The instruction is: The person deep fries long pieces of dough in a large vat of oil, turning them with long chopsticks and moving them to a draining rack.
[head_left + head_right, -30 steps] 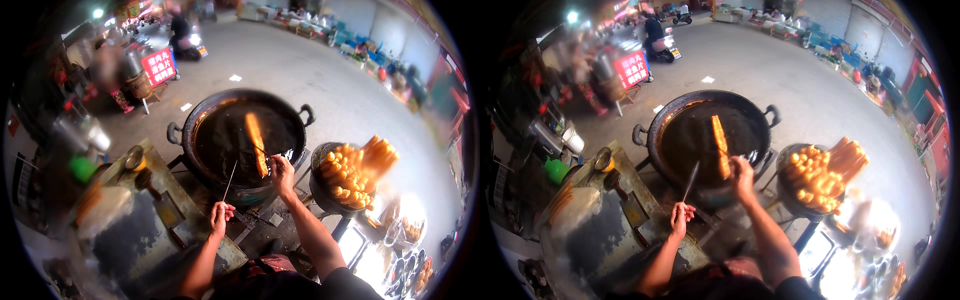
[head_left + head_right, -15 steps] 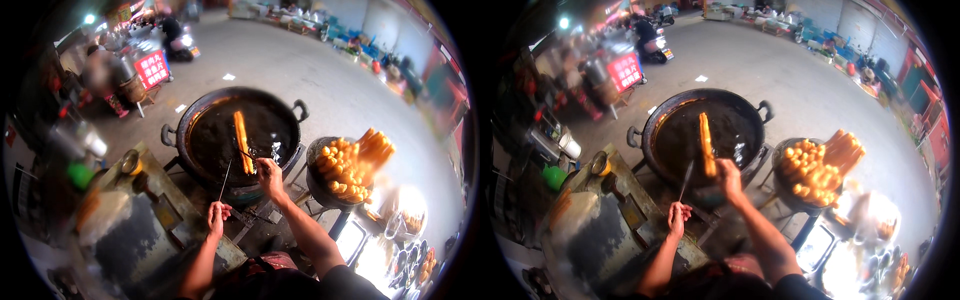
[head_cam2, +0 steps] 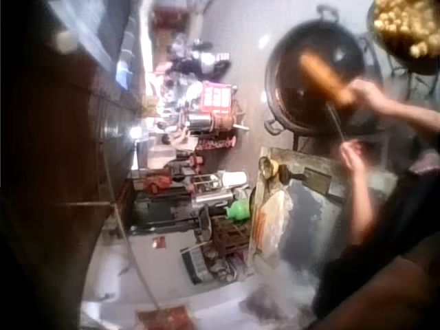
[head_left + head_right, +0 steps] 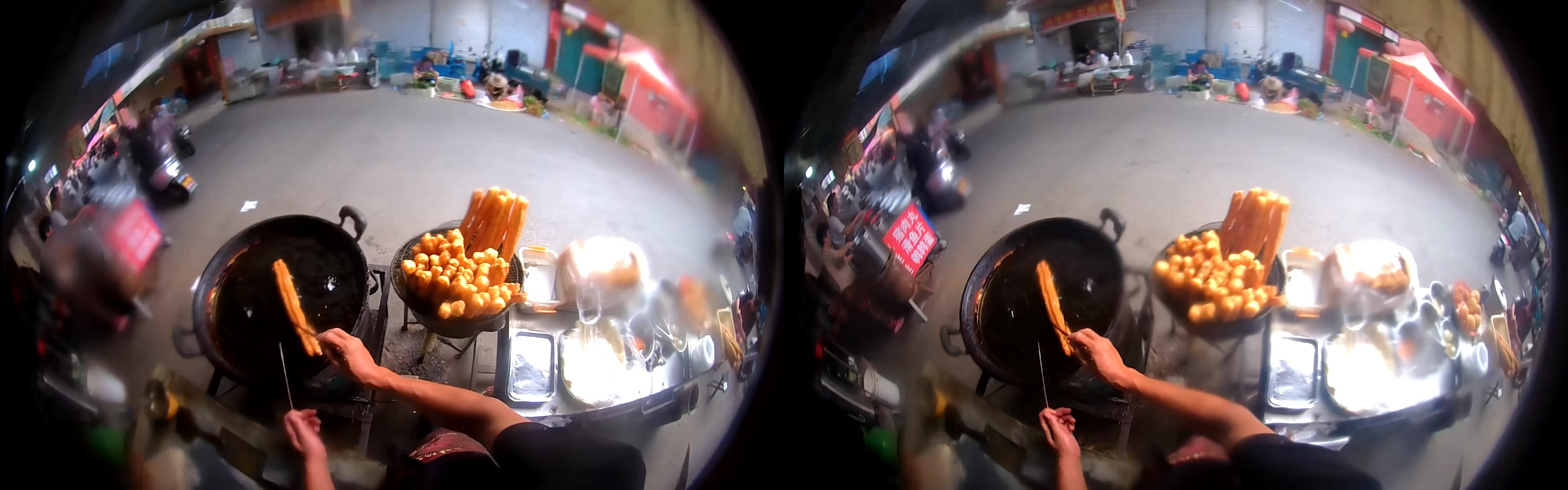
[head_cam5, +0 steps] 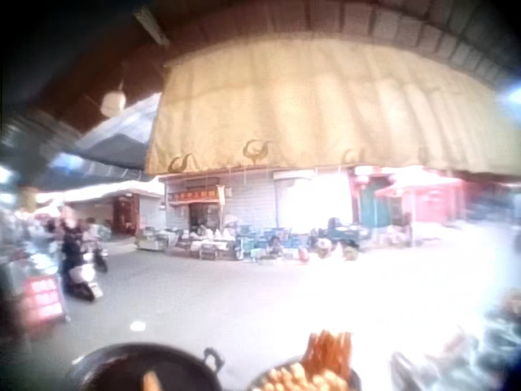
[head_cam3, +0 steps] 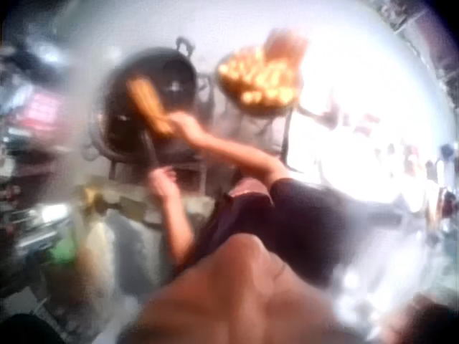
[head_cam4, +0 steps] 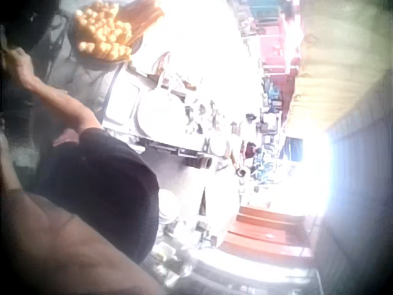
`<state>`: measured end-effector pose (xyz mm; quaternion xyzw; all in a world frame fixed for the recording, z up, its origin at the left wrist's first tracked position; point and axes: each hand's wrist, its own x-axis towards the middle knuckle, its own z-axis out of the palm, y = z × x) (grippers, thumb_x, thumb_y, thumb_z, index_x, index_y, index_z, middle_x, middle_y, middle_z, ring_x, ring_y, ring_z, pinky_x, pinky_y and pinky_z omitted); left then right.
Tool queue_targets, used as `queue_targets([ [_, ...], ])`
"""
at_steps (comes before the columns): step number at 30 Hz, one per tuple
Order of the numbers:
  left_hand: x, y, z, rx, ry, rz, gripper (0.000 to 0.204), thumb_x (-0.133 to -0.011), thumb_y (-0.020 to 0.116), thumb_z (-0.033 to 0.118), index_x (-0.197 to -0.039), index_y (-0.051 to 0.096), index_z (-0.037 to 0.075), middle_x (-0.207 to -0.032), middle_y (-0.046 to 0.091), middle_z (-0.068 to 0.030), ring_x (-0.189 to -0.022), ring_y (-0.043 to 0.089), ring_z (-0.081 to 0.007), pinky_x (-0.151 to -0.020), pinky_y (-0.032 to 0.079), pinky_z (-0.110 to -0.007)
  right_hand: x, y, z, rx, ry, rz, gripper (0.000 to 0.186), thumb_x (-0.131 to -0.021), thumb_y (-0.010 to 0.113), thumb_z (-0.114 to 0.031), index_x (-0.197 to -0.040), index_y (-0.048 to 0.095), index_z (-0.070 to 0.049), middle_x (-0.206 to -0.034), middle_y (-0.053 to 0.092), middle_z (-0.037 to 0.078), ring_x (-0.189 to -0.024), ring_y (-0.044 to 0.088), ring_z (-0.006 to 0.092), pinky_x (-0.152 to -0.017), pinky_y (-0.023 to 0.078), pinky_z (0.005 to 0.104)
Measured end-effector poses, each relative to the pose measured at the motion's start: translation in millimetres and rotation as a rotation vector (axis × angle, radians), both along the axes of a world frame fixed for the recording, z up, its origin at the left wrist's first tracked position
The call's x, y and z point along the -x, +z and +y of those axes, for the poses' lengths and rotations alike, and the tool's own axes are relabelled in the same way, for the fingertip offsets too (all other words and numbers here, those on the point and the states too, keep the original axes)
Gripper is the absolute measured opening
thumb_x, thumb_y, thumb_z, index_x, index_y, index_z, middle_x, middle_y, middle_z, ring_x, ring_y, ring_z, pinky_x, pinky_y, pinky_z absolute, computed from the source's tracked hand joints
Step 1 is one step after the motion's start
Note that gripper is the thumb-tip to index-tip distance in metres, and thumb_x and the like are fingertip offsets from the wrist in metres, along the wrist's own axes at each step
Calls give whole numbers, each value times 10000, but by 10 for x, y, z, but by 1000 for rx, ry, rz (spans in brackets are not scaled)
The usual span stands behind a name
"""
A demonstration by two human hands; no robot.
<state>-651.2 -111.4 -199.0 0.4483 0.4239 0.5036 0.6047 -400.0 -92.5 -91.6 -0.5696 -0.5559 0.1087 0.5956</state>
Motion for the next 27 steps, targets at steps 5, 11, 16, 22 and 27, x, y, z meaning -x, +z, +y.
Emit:
queue_targets([
  [5, -27, -30, 57, 41, -34, 10, 431, -1098, 436, 564, -1148, 519, 144, -950, 669, -67, -709, 552, -102, -618, 411, -243, -162, -11, -125, 11, 29, 20, 304, -942, 669, 37, -1235, 671, -47, -1101, 673, 138, -874, 698, 268, -738, 557, 345],
  [11, -181, 555, -90, 35, -3, 104, 473, -1023, 527, 539, -983, 625, 78, -856, 670, -109, -712, 596, -221, -639, 525, -363, -204, 6, -335, -153, -23, -96, 387, -920, 686, 44, -1290, 674, -69, -1198, 668, 132, -979, 701, 297, -829, 578, 330],
  [16, -236, 596, -119, 94, -36, 40, 510, -1011, 517, 578, -975, 612, 79, -880, 662, -93, -774, 589, -203, -682, 522, -338, -184, -93, -783, 34, -70, -168, 448, -978, 622, -25, -1404, 626, -166, -1293, 618, 130, -1141, 650, 323, -942, 557, 380],
  [22, -181, 625, -170, 118, -11, 44, 466, -1016, 498, 549, -943, 614, 104, -842, 639, -74, -754, 583, -208, -669, 519, -332, -145, -442, -1025, 142, 0, -235, 504, -969, 626, -59, -1455, 601, -189, -1461, 501, 181, -1305, 570, 362, -1048, 521, 380],
  [27, -82, -26, 20, -37, -81, 0, 453, -1112, 399, 561, -1116, 517, 124, -950, 676, -73, -720, 561, -108, -632, 424, -248, -169, -325, -1195, 14, -104, -381, 424, -912, 708, -38, -1326, 642, -102, -1299, 620, 158, -1272, 607, 391, -997, 557, 425],
])
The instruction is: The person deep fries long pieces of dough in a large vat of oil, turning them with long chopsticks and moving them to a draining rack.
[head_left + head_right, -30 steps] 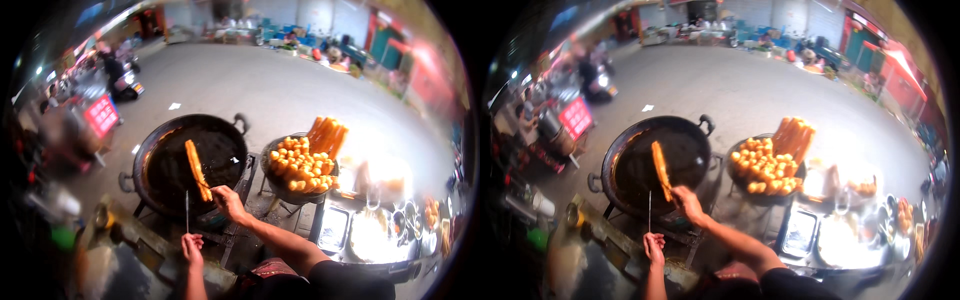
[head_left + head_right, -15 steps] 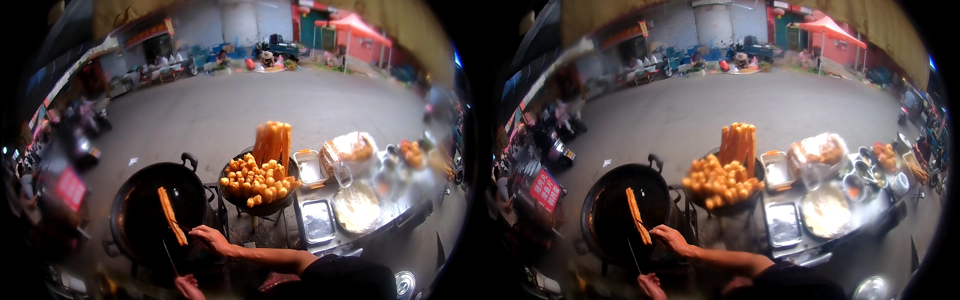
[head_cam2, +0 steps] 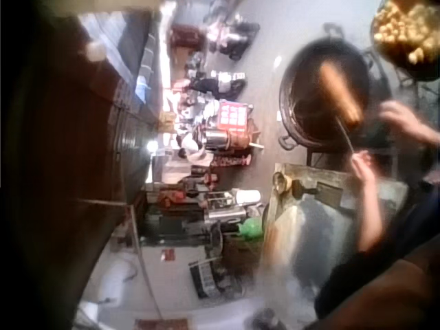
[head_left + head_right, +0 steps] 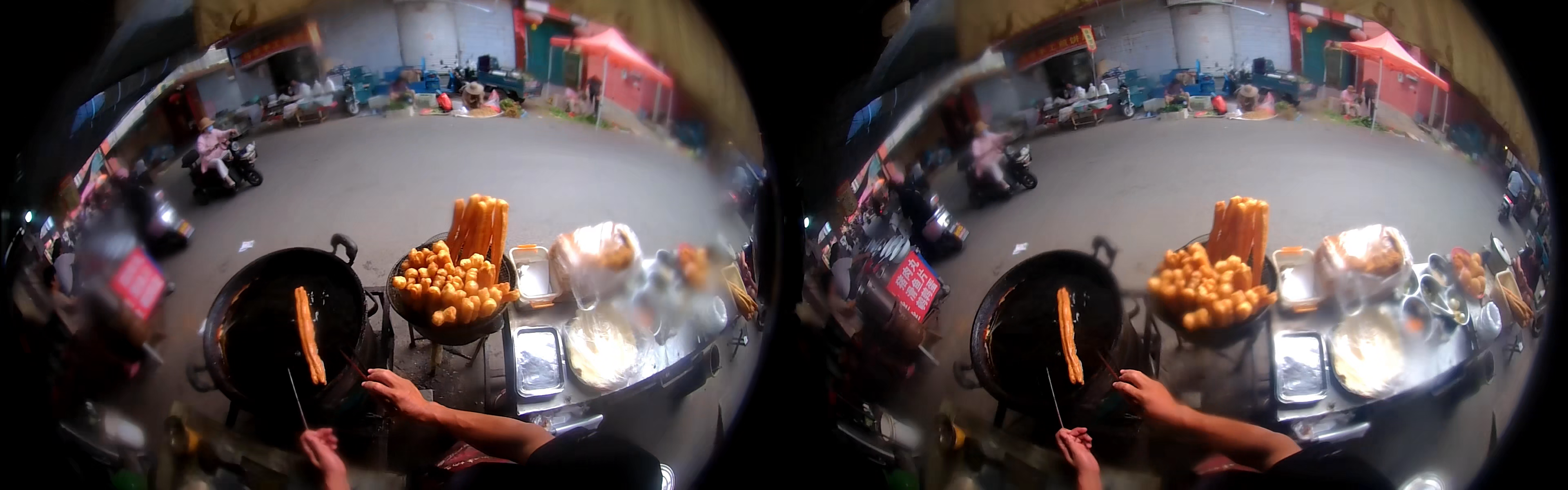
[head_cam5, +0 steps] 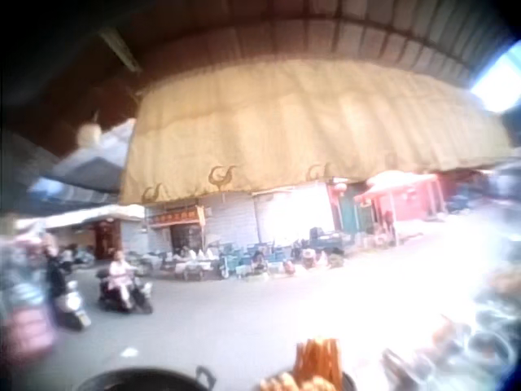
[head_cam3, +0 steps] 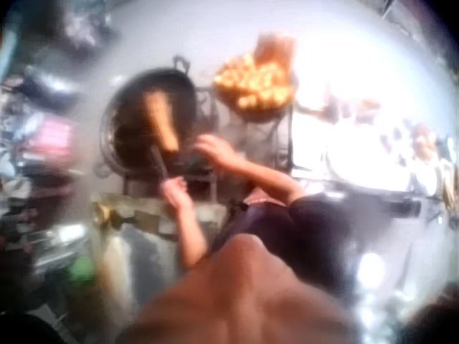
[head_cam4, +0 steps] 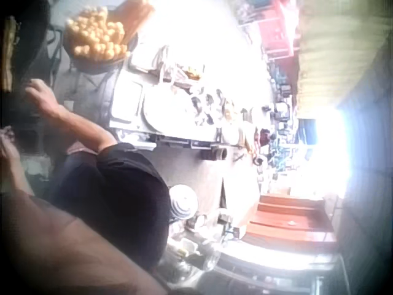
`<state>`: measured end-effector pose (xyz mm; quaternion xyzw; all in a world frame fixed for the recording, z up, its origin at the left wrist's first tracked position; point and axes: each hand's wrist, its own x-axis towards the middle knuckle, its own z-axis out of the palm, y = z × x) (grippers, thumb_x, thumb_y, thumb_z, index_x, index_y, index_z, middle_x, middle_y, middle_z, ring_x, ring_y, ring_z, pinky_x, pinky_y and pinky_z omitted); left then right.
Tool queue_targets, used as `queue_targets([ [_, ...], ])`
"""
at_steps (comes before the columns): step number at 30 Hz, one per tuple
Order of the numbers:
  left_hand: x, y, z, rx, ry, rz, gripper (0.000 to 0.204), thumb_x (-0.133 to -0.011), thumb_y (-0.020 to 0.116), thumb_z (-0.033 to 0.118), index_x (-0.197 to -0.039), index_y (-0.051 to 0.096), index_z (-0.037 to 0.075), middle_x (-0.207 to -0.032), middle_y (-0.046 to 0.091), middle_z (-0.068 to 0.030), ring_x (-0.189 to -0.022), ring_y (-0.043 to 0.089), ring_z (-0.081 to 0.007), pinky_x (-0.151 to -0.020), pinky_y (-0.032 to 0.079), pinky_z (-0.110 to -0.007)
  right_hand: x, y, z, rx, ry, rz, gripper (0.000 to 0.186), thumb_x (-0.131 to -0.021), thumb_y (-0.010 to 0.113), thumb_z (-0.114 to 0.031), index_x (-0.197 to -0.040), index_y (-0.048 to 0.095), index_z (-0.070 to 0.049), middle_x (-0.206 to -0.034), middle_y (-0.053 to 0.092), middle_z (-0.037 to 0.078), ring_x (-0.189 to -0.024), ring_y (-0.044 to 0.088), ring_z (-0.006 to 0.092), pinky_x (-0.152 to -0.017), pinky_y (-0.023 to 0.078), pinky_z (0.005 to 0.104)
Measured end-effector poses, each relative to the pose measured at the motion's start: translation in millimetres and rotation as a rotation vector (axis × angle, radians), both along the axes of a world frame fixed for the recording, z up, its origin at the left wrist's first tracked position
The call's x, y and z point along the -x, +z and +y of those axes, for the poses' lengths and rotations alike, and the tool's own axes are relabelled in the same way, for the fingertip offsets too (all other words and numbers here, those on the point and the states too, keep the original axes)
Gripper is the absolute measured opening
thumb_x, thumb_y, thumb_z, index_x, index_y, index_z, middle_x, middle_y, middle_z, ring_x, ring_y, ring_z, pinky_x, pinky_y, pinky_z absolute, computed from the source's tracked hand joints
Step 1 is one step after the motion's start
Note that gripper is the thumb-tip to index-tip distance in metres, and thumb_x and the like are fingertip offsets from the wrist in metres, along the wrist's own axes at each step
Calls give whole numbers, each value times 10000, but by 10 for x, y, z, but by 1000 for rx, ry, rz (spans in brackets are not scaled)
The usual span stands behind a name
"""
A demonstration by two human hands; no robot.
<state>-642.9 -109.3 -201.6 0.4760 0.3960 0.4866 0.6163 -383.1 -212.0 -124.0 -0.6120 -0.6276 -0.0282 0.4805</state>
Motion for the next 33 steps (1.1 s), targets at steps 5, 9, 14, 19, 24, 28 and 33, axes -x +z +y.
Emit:
queue_targets([
  [5, 44, -31, 20, -11, -8, -52, 450, -1111, 414, 557, -1098, 518, 120, -942, 695, -97, -705, 577, -119, -630, 431, -251, -15, 73, -46, 9, -1, -129, 383, -916, 740, -87, -1288, 650, -68, -1258, 641, 135, -1274, 620, 359, -986, 581, 422],
  [9, 82, -8, -7, -11, 1, -67, 417, -1115, 425, 529, -1097, 511, 121, -938, 692, -99, -698, 573, -120, -629, 429, -253, 5, 4, -37, -11, 19, -141, 370, -935, 735, -81, -1293, 648, -54, -1248, 647, 144, -1268, 628, 356, -983, 586, 421],
  [14, 26, 39, -8, 17, 12, -60, 394, -1118, 426, 509, -1090, 503, 124, -933, 691, -94, -692, 571, -118, -624, 428, -249, -56, -113, -41, -27, 26, -140, 363, -945, 731, -87, -1295, 648, -36, -1236, 653, 151, -1263, 630, 358, -989, 585, 421],
  [19, -17, 25, 8, 19, 46, 2, 381, -1119, 421, 503, -1097, 503, 132, -918, 686, -82, -681, 567, -113, -605, 426, -242, -136, -178, -48, -71, 37, -145, 369, -950, 726, -94, -1301, 642, -15, -1242, 650, 170, -1257, 623, 368, -999, 578, 421],
  [24, -40, 137, -89, 4, 73, 57, 380, -1113, 420, 527, -1111, 503, 156, -920, 685, -70, -682, 566, -110, -595, 426, -237, -172, -252, -58, -82, 54, -107, 375, -960, 719, -118, -1313, 638, -22, -1272, 640, 173, -1273, 611, 360, -1019, 570, 416],
  [28, -65, 112, -73, 30, 65, 36, 422, -1081, 461, 589, -1179, 493, 180, -924, 672, -53, -693, 556, -112, -604, 413, -244, -234, -355, -54, -69, 72, -87, 383, -973, 704, -134, -1334, 625, -34, -1297, 626, 172, -1293, 599, 349, -1026, 570, 412],
  [33, -86, 131, -86, 65, 102, 14, 427, -1070, 484, 594, -1207, 486, 189, -924, 664, -61, -687, 550, -118, -598, 409, -246, -283, -405, -43, -52, 101, -48, 389, -986, 688, -146, -1353, 615, -41, -1332, 609, 180, -1309, 590, 350, -1013, 576, 405],
])
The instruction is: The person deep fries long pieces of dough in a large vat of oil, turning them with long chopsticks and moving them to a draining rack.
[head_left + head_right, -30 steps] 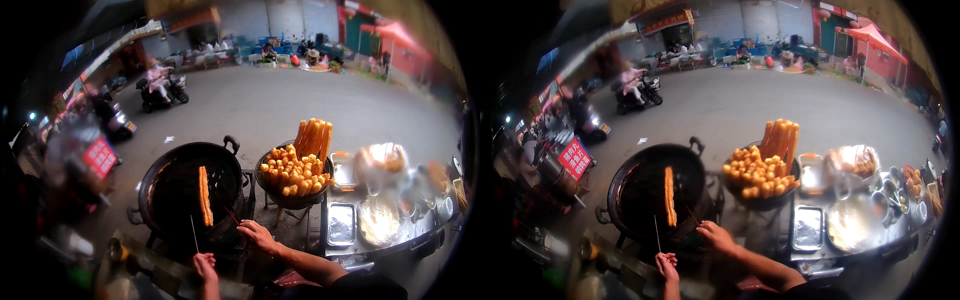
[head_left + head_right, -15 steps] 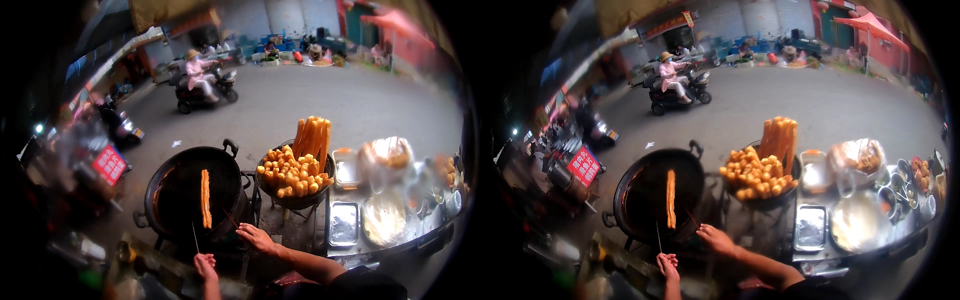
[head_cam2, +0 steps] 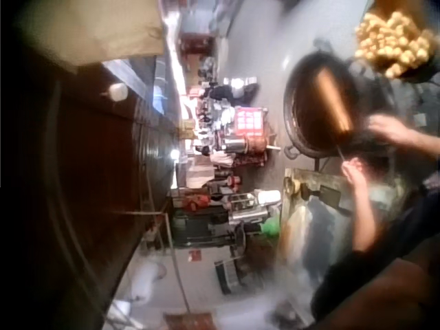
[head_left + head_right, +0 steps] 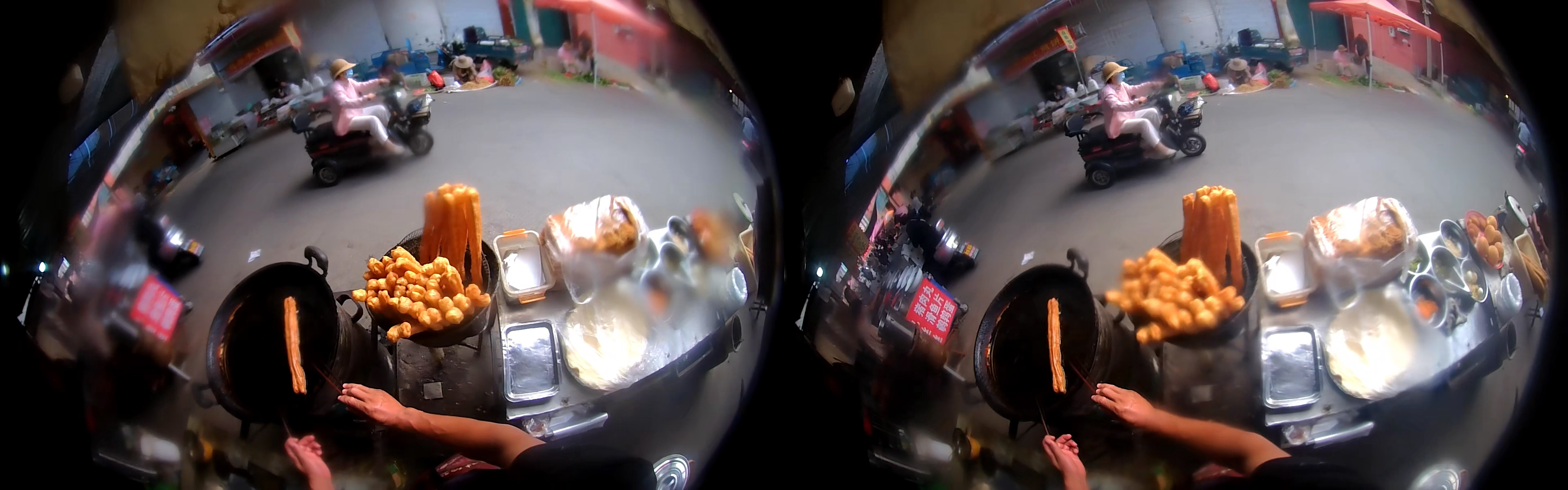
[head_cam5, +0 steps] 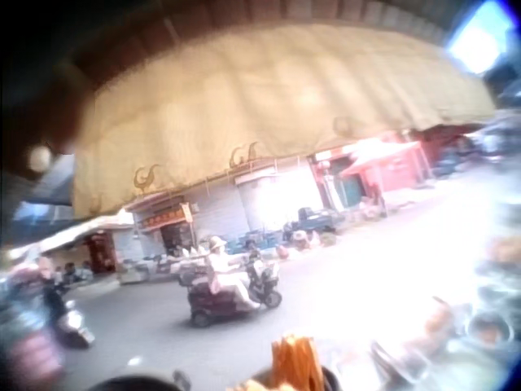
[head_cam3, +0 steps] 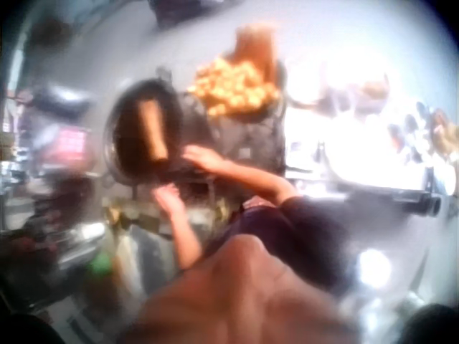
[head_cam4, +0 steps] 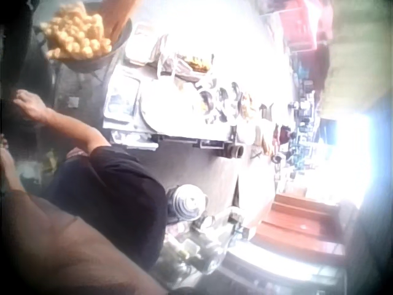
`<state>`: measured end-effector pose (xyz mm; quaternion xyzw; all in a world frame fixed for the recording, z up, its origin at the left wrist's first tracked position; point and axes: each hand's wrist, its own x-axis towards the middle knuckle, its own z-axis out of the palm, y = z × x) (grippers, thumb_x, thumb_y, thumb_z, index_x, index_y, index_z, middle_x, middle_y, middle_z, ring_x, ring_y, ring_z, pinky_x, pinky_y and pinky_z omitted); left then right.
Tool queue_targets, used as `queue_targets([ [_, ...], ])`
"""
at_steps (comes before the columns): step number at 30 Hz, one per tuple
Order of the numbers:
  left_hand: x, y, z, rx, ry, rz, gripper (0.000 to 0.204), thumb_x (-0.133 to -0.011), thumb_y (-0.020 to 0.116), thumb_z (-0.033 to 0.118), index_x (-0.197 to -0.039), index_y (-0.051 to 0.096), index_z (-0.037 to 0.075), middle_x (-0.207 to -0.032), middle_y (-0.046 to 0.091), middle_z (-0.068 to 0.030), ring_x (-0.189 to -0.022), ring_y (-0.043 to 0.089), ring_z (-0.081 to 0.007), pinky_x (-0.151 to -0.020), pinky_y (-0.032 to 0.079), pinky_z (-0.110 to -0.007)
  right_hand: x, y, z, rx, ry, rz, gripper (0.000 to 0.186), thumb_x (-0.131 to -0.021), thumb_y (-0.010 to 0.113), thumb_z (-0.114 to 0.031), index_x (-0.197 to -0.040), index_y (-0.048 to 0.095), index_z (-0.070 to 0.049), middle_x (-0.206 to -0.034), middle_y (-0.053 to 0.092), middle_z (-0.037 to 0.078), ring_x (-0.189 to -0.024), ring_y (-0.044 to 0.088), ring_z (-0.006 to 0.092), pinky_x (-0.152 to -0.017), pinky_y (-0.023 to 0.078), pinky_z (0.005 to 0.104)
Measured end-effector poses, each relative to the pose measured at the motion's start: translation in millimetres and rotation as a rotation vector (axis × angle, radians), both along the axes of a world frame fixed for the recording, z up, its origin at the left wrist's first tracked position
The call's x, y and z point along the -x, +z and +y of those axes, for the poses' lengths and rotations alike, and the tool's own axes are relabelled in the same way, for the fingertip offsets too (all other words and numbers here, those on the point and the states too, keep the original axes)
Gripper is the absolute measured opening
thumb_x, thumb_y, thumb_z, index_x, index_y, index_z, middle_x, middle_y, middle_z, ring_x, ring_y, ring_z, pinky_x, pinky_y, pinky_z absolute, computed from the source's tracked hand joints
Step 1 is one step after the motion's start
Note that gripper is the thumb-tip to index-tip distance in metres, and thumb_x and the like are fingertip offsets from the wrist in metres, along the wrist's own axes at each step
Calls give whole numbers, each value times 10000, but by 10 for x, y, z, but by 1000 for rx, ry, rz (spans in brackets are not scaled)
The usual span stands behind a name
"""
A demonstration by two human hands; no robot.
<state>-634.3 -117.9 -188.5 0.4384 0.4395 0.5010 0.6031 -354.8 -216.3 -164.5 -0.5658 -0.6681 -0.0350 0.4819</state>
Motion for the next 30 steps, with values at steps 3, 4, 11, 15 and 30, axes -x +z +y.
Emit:
queue_targets([
  [3, -47, 9, -16, 15, 50, 3, 404, -1069, 499, 571, -1207, 496, 191, -920, 662, -63, -666, 555, -122, -581, 414, -242, -59, 53, -48, 66, 30, -19, 428, -992, 619, -139, -1406, 576, -42, -1390, 581, 196, -1361, 552, 354, -1064, 540, 411],
  [4, -71, 29, -34, 13, 61, 12, 401, -1065, 504, 565, -1209, 496, 191, -917, 661, -61, -665, 554, -122, -578, 412, -242, -78, 68, -57, 82, 40, -25, 437, -992, 603, -136, -1417, 568, -42, -1401, 575, 198, -1372, 543, 354, -1077, 531, 413],
  [11, -175, 71, -44, 19, 108, 75, 416, -1049, 511, 550, -1247, 497, 185, -923, 645, -55, -673, 534, -120, -579, 401, -244, -171, 66, -65, 26, 79, -35, 419, -964, 603, -121, -1362, 582, 8, -1331, 593, 219, -1332, 563, 380, -1062, 535, 418],
  [15, -507, 689, -320, 105, 89, 129, 378, -1035, 492, 515, -1037, 575, 147, -853, 623, -61, -722, 563, -184, -634, 479, -304, -185, -1, -29, -31, 83, -6, 399, -961, 599, -116, -1338, 587, 14, -1283, 602, 215, -1324, 564, 391, -1054, 540, 426],
  [30, -772, 983, -578, -175, 116, 612, 178, -920, 558, 179, -799, 565, 49, -747, 546, -85, -600, 496, -209, -487, 424, -381, -110, -426, 221, -121, 144, 82, 335, -1026, 517, -157, -1290, 594, 34, -1408, 556, 310, -1316, 557, 470, -1066, 526, 494],
])
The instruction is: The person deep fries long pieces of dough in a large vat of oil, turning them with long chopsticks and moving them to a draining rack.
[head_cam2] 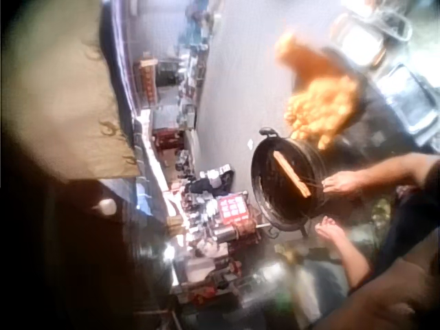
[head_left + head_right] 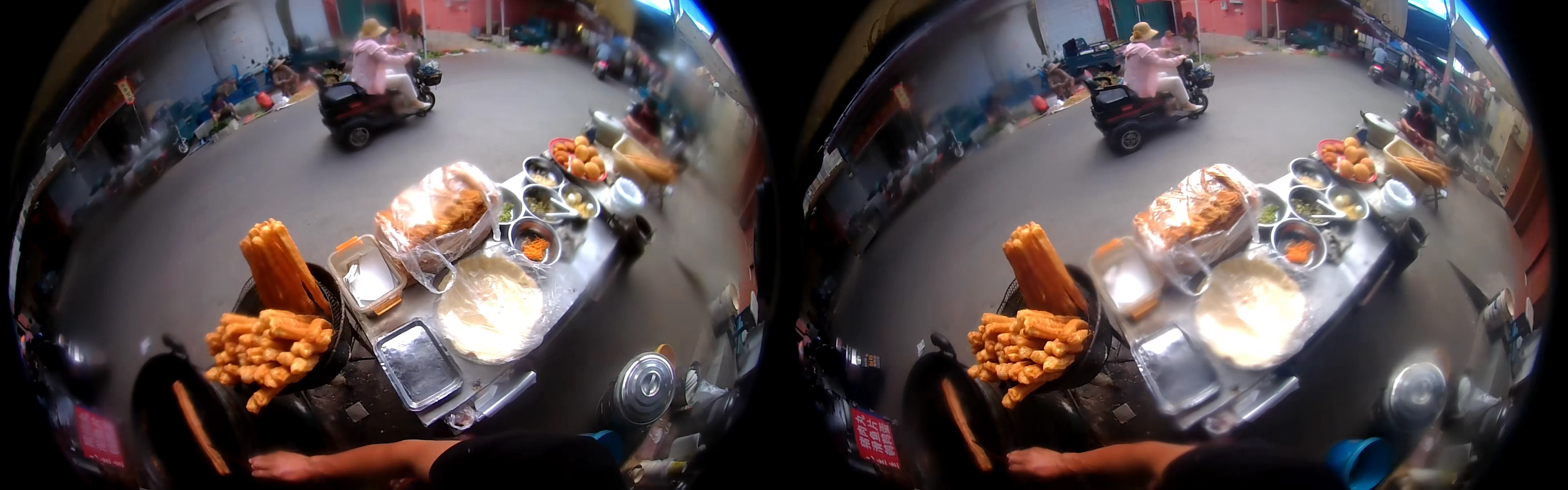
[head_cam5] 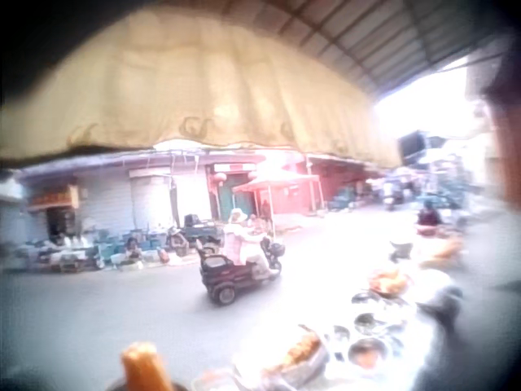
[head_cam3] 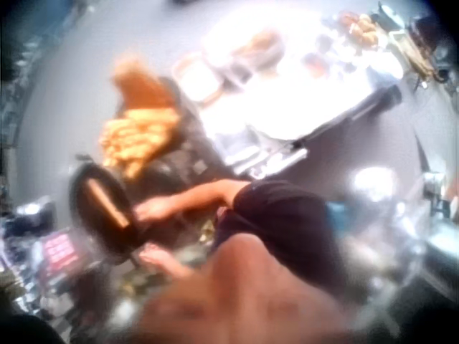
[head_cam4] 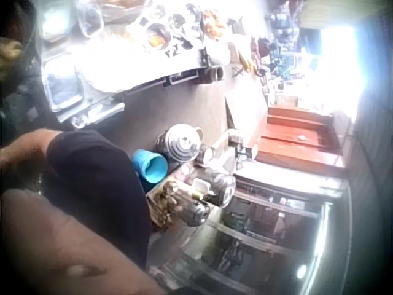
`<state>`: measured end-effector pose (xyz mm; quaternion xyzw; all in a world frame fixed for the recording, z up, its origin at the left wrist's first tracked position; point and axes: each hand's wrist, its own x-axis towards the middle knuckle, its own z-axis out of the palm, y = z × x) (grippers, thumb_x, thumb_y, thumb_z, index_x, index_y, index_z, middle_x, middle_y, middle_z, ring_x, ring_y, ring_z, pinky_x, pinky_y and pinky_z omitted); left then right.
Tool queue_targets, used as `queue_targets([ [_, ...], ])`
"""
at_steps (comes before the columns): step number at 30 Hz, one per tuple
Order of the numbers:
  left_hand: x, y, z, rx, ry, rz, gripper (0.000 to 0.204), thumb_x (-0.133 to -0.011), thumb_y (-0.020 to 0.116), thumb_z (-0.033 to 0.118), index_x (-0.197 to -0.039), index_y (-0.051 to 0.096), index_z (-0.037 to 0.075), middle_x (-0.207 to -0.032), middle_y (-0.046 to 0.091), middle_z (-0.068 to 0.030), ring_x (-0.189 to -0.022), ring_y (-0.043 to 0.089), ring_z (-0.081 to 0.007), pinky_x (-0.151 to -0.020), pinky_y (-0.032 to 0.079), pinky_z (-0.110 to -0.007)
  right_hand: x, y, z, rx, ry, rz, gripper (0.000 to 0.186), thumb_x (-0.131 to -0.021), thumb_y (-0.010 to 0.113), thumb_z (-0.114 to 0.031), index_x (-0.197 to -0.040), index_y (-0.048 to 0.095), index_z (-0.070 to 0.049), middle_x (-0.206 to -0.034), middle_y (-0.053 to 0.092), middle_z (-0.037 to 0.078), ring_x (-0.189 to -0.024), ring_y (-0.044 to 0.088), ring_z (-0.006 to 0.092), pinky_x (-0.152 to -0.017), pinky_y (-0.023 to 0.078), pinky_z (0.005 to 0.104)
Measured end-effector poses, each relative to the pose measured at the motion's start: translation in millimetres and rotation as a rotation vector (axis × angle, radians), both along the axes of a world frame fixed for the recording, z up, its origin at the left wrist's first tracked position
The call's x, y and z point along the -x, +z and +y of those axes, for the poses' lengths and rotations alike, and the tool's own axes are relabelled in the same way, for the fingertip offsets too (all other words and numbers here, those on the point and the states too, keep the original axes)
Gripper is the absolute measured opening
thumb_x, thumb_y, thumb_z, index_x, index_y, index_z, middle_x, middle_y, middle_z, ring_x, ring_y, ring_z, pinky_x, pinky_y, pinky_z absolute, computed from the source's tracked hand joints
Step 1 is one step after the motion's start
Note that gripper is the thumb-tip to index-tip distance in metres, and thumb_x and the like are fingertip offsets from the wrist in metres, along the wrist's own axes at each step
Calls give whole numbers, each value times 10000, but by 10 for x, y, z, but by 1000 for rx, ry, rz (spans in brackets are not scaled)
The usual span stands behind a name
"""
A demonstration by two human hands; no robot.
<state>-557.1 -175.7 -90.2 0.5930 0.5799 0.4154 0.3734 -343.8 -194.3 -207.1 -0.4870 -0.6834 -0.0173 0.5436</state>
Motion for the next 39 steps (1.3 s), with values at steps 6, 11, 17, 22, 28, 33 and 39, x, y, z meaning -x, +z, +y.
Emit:
queue_targets([
  [6, 56, -85, -57, -281, -97, 203, 160, -893, 615, 154, -838, 587, 6, -770, 586, -133, -625, 529, -263, -538, 458, -434, -82, 918, -467, 248, 115, 395, 320, -1100, 495, -333, -1171, 646, -60, -1122, 647, 205, -1063, 636, 346, -946, 515, 483],
  [11, -60, 144, -148, -396, -139, 221, 188, -876, 658, 159, -863, 597, -18, -791, 623, -172, -665, 571, -312, -604, 495, -485, -99, 965, -500, 97, 135, 313, 275, -1095, 501, -279, -1114, 669, -63, -1075, 653, 177, -995, 643, 361, -868, 539, 462],
  [17, -31, 265, -205, -372, -153, 202, 226, -865, 695, 182, -864, 603, -25, -801, 647, -207, -715, 611, -376, -672, 514, -545, -72, 925, -468, -13, 69, 184, 247, -1088, 511, -248, -1102, 669, -58, -1065, 649, 179, -982, 638, 370, -845, 542, 464],
  [22, 218, -11, 57, -250, -150, 169, 252, -871, 709, 211, -837, 603, -14, -784, 644, -215, -741, 628, -416, -696, 511, -575, -63, 1016, -538, 100, 111, 336, 241, -1087, 513, -244, -1088, 665, -56, -1035, 638, 178, -966, 631, 376, -821, 541, 468],
  [28, 303, -349, 254, -322, -108, 130, 294, -904, 708, 257, -890, 597, -16, -838, 646, -228, -772, 631, -423, -702, 514, -576, -110, 977, -534, -33, 47, 164, 250, -1091, 503, -246, -1069, 659, -52, -1029, 631, 173, -967, 630, 373, -817, 540, 471],
  [33, 284, -290, 178, -326, -135, 135, 279, -904, 703, 242, -922, 601, -17, -868, 648, -223, -777, 626, -399, -701, 522, -553, -115, 1046, -590, -50, 67, 199, 232, -1088, 499, -226, -1086, 661, -61, -1041, 631, 160, -966, 633, 355, -810, 544, 454],
  [39, 163, -9, 127, -7, -120, 37, 141, -854, 670, 120, -869, 597, 1, -843, 614, -125, -741, 574, -274, -646, 510, -438, -100, 883, -431, -112, 4, 67, 224, -1060, 561, -258, -1139, 663, -75, -1078, 634, 161, -999, 636, 345, -826, 552, 453],
])
